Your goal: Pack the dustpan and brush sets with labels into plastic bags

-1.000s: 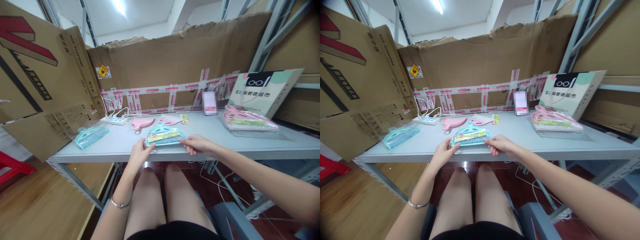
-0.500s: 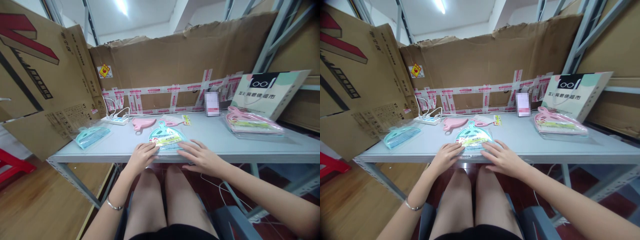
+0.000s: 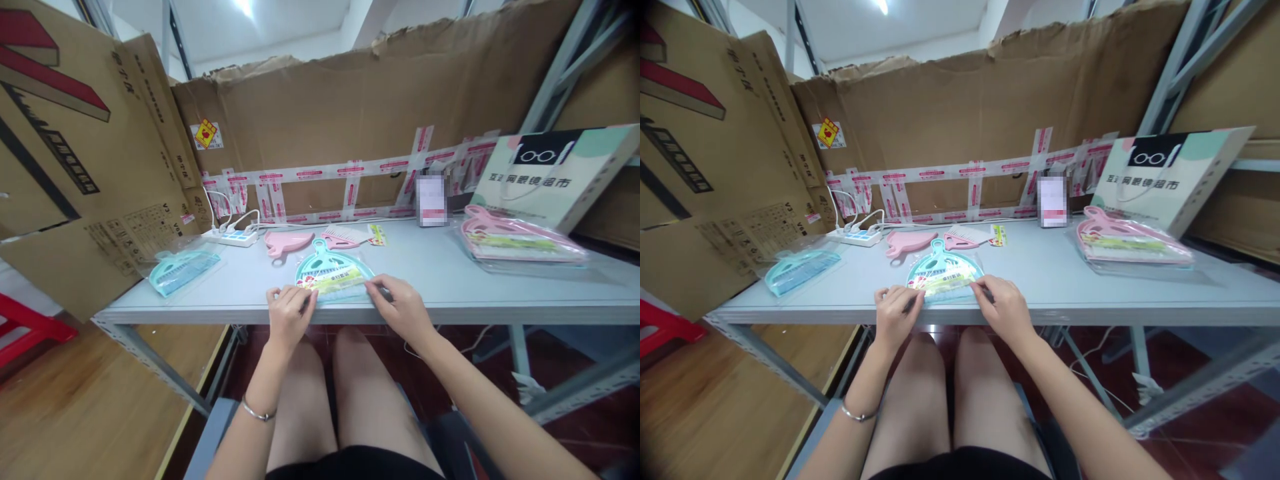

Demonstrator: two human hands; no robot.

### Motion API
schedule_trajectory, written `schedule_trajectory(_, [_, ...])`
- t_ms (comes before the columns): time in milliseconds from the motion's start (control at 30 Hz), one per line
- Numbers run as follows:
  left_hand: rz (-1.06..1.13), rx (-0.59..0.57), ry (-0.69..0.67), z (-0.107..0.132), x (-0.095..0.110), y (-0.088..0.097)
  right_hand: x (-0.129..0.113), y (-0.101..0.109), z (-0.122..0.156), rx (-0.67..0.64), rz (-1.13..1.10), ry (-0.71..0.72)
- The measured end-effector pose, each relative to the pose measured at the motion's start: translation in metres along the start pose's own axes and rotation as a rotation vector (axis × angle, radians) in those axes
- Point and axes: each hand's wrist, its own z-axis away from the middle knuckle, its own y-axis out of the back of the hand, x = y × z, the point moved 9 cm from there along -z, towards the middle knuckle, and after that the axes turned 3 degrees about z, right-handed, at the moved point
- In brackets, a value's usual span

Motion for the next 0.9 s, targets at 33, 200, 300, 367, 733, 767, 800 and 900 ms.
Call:
schedule_trajectory(33, [-0.031, 0.014, 0.027, 0.0, 0.0, -0.002, 0.005, -0.003, 0.0, -0.007, 0.005, -0.07])
schedule_trajectory(200, [-0.093, -0.044, 0.2, -0.005, -0.008, -0.017, 0.017, -0.016, -0.003, -0.074, 0.087, -0.335])
schedule_trajectory(300, [-0.09, -0.168, 0.329, -0.009, -0.016, -0.027, 0.021, -0.02, -0.003, -0.115, 0.19, -0.435])
schedule_trajectory(367, [-0.095, -0.243, 0.393, -0.011, -0.02, -0.032, 0.021, -0.018, -0.005, -0.084, 0.241, -0.43])
schedule_trajectory(733, [-0.207, -0.392, 0.59, -0.004, -0.047, -0.023, 0.02, -0.026, -0.015, -0.309, 0.406, -0.41])
schedule_trajectory(767, [-0.197, -0.372, 0.58, -0.004, -0.046, -0.023, 0.019, -0.027, -0.017, -0.342, 0.418, -0.434])
schedule_trajectory(800, [-0.191, -0.337, 0.574, -0.004, -0.046, -0.022, 0.019, -0.028, -0.019, -0.369, 0.417, -0.46])
schedule_trajectory(900, [-0.175, -0.19, 0.545, -0.003, -0.043, -0.016, 0.025, -0.033, -0.02, -0.369, 0.271, -0.582])
